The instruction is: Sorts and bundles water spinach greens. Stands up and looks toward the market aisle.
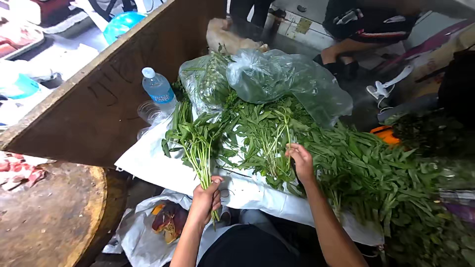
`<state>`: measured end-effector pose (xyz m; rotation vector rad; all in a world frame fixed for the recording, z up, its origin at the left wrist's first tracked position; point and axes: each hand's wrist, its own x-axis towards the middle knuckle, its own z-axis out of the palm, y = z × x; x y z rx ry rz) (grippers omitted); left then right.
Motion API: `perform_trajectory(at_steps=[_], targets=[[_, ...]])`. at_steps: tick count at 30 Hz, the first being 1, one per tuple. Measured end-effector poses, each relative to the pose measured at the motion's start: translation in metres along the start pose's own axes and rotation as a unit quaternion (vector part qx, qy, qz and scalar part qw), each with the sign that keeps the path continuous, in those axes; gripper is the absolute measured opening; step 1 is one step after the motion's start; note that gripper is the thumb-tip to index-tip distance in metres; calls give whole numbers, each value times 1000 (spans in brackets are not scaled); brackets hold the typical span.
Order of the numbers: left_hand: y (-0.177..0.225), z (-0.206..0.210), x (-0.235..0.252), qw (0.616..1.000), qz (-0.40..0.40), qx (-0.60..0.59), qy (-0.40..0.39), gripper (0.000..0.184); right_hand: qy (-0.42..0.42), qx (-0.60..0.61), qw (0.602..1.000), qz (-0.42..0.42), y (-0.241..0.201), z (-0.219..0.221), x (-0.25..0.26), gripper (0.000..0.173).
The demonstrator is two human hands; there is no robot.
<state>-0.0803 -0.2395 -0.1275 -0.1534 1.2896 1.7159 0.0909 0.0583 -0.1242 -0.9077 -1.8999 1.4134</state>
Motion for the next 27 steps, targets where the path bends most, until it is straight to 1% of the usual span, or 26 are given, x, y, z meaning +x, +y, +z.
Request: perform_trajectory(at_steps=[1,4,6,8,9,11,12,13,14,17,19,20,22,27], targets=[[-1,1,-1,1000,-1,1,-2,19,-1,42,999,0,4,1,-2,31],[0,8,2,1000,-3,6,-15,19,-11,174,979,102,21,10,-2,30],[1,11,2,1000,-4,14,-21,19,-17,274,945,177,19,23,-7,28],[1,13,2,999,-5,23,-24,19,-10,351,899,260,16,38,-18,28],[1,13,3,999,-4,27,-26,19,-14,388,876,287,15,45,-22,28],[2,13,3,999,-4,33,-24,20,-21,461,833,305,8,57,-31,27],[3,12,2,999,-3,34,-22,20,-25,478,826,298,3,60,-36,27],[3,12,1,999,-2,33,-20,21,-28,477,831,285,-3,61,-39,28],[3,11,0,999,-1,30,-19,21,-30,458,846,271,-7,61,-41,29],[4,11,-3,999,-4,26,-18,22,-11,340,912,229,-15,55,-45,30],[5,10,-1,1000,-3,23,-16,21,3,290,938,189,-19,46,-46,31],[6,11,1,1000,-1,23,-17,21,17,277,943,187,-19,43,-44,30],[3,12,1,999,-6,25,-23,21,55,239,944,221,-11,36,-43,28],[-2,21,8,999,-16,18,-43,20,83,148,959,227,-8,26,-44,29]])
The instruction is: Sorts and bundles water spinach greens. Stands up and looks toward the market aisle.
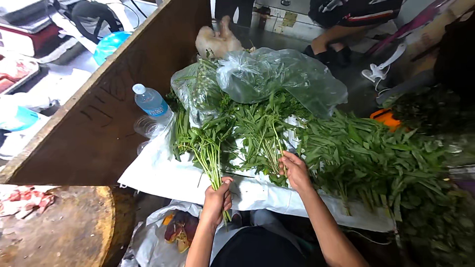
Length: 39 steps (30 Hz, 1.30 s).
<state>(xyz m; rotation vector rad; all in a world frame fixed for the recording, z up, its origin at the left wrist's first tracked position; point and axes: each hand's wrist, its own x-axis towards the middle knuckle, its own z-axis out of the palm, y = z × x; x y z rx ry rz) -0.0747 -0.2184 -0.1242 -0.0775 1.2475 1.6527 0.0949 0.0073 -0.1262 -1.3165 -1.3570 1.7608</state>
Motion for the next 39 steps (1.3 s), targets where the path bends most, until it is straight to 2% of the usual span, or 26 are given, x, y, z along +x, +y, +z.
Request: perform_trajectory(at_steps=[5,9,13,16,18,19,22,24,27,29,31,35,39], targets=[[-2,4,2,1000,-3,-2,-14,20,36,-176,978,-102,1,-12,-14,32],[-1,4,3,1000,4,2,-9,20,48,-187,964,-184,1,-13,-25,29],[1,3,2,1000,7,11,-11,20,48,-173,961,-209,4,-11,-28,28],[0,1,1,1000,13,5,-12,21,15,-48,990,-129,3,-12,-29,31],[0,-1,0,1000,11,-2,-10,22,5,50,997,-57,0,-11,-32,29],[-1,-2,-2,1000,7,-3,-9,22,10,61,997,-46,-1,-10,-33,29],[-5,-4,-3,1000,3,-7,-6,24,31,-1,996,-83,-7,7,-36,31],[-9,2,1,1000,-3,-8,-3,25,1,-22,994,-103,-13,29,-37,32],[-15,9,6,1000,-25,-14,-3,28,-115,-5,991,-74,-5,68,-42,28],[-17,12,15,999,-35,-15,-11,31,-204,-19,979,-20,2,86,-47,29],[-20,14,22,999,-46,-8,-8,35,-259,-38,964,40,12,94,-55,29],[-33,8,29,999,-48,10,-7,41,-260,-51,959,102,29,96,-59,28],[-40,6,29,998,-57,21,13,38,-262,-123,953,89,32,98,-61,21]])
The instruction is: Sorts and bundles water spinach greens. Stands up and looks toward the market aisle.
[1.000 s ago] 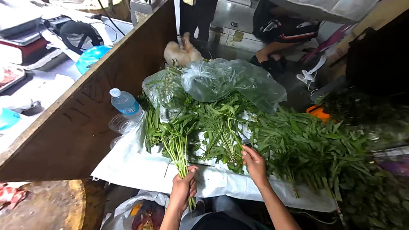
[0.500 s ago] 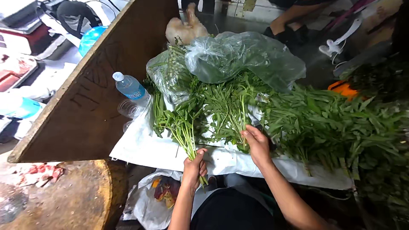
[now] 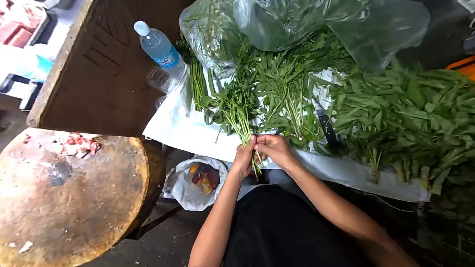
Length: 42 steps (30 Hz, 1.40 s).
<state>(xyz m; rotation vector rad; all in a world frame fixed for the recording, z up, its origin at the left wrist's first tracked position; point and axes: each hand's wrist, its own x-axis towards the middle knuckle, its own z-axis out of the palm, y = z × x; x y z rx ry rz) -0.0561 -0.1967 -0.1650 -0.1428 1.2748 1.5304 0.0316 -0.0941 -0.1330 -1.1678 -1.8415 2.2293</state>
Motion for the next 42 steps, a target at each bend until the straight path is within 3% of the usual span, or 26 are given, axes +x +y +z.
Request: perform_trajectory(at_steps=[6,9,12,14,17,21,23,25,28,30,34,42], targets=[[-1,5,5,999,32,-11,36,43,-27,-140,987,-73,2,-11,-5,25],[12,-12,2,997,53,-15,52,43,113,-192,971,-83,5,-62,6,28],[29,-31,-15,996,72,-47,24,44,281,-242,927,-60,13,-122,35,29],[37,-39,-24,993,85,-81,3,40,304,-289,907,-35,16,-146,56,30],[42,-44,-31,988,105,-111,-9,24,274,-362,891,34,16,-154,78,37],[42,-41,-36,988,99,-118,-16,20,292,-287,911,59,4,-161,73,31],[38,-39,-39,988,90,-125,-15,20,300,-197,934,2,-3,-165,49,33],[34,-38,-39,988,87,-129,-24,20,311,-156,934,-80,-5,-169,25,31],[30,-32,-36,987,79,-134,-36,18,313,-130,932,-131,-1,-172,-2,28],[31,-27,-34,987,78,-131,-44,17,325,-135,925,-141,-2,-171,-15,26],[38,-17,-28,990,72,-109,-61,17,333,-196,920,-63,7,-181,-20,24],[45,-4,-26,990,70,-98,-68,18,371,-213,895,-126,-17,-181,-48,21]])
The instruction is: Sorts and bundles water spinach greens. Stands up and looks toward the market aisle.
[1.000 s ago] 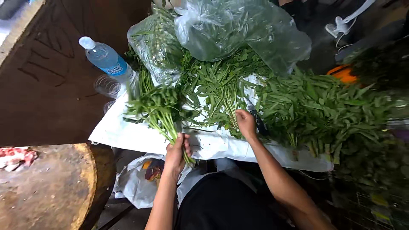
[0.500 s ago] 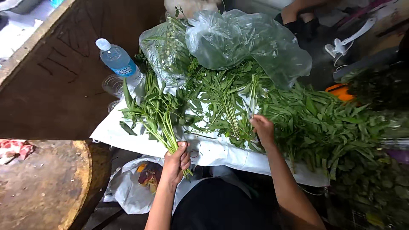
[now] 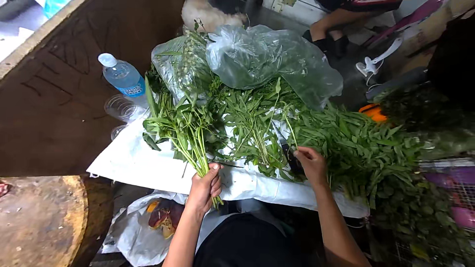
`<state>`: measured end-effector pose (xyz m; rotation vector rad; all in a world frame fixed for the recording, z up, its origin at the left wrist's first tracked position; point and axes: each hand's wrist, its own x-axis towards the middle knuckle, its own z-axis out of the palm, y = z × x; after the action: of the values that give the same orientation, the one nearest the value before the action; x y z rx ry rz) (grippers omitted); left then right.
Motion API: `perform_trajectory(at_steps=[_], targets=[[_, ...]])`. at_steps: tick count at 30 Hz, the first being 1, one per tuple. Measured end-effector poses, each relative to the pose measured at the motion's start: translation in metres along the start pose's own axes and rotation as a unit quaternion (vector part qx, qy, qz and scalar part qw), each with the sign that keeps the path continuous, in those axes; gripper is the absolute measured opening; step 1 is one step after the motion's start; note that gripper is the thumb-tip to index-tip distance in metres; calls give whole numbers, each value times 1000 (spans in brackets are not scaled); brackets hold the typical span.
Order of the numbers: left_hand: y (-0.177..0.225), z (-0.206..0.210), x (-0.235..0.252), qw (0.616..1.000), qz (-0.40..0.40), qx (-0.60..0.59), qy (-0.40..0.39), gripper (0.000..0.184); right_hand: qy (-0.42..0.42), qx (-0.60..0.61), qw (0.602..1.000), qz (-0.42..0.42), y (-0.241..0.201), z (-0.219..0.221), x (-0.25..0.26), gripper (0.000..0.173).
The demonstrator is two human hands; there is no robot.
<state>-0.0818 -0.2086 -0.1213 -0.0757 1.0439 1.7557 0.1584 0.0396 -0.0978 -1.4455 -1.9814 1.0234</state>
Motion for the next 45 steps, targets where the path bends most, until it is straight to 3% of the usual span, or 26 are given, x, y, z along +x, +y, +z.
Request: perform_trajectory(at_steps=[3,5,7,9,13,16,19,22,25,27,30,33,39,42,45], targets=[[1,2,-2,1000,1,5,-3,18,-32,134,990,40,-9,-7,-6,19],[0,1,-2,1000,2,15,-6,16,-84,286,946,125,-16,-10,-10,18],[-1,0,-3,1000,2,23,-7,16,-109,338,915,189,-14,-8,-14,18],[-2,0,-3,1000,-5,24,-9,18,-101,343,910,209,-9,-5,-19,17],[-8,1,-7,1000,-19,8,-3,21,-62,338,930,132,-23,3,-40,17],[-17,9,-6,1000,-9,24,10,23,-80,278,956,43,-46,28,-58,23],[-28,19,-4,998,3,57,-4,29,-187,216,958,17,-69,72,-77,26],[-38,23,-2,995,19,92,20,27,-350,166,922,-4,-70,118,-94,23],[-35,11,-5,994,26,83,65,29,-433,125,892,-16,-68,120,-91,30],[-28,-1,-12,996,28,46,70,33,-402,93,911,14,-59,109,-70,32],[-14,-17,-25,995,43,15,84,35,-258,16,965,48,-23,105,-13,34],[-5,-26,-33,993,68,0,95,35,-173,-92,981,14,11,113,38,32],[-6,-27,-41,993,78,-4,89,29,-228,-233,945,22,23,132,84,28],[-12,-27,-47,994,67,-6,81,27,-271,-215,937,52,24,129,97,30],[-17,-29,-51,995,61,-11,74,28,-285,-122,945,105,12,107,96,36]])
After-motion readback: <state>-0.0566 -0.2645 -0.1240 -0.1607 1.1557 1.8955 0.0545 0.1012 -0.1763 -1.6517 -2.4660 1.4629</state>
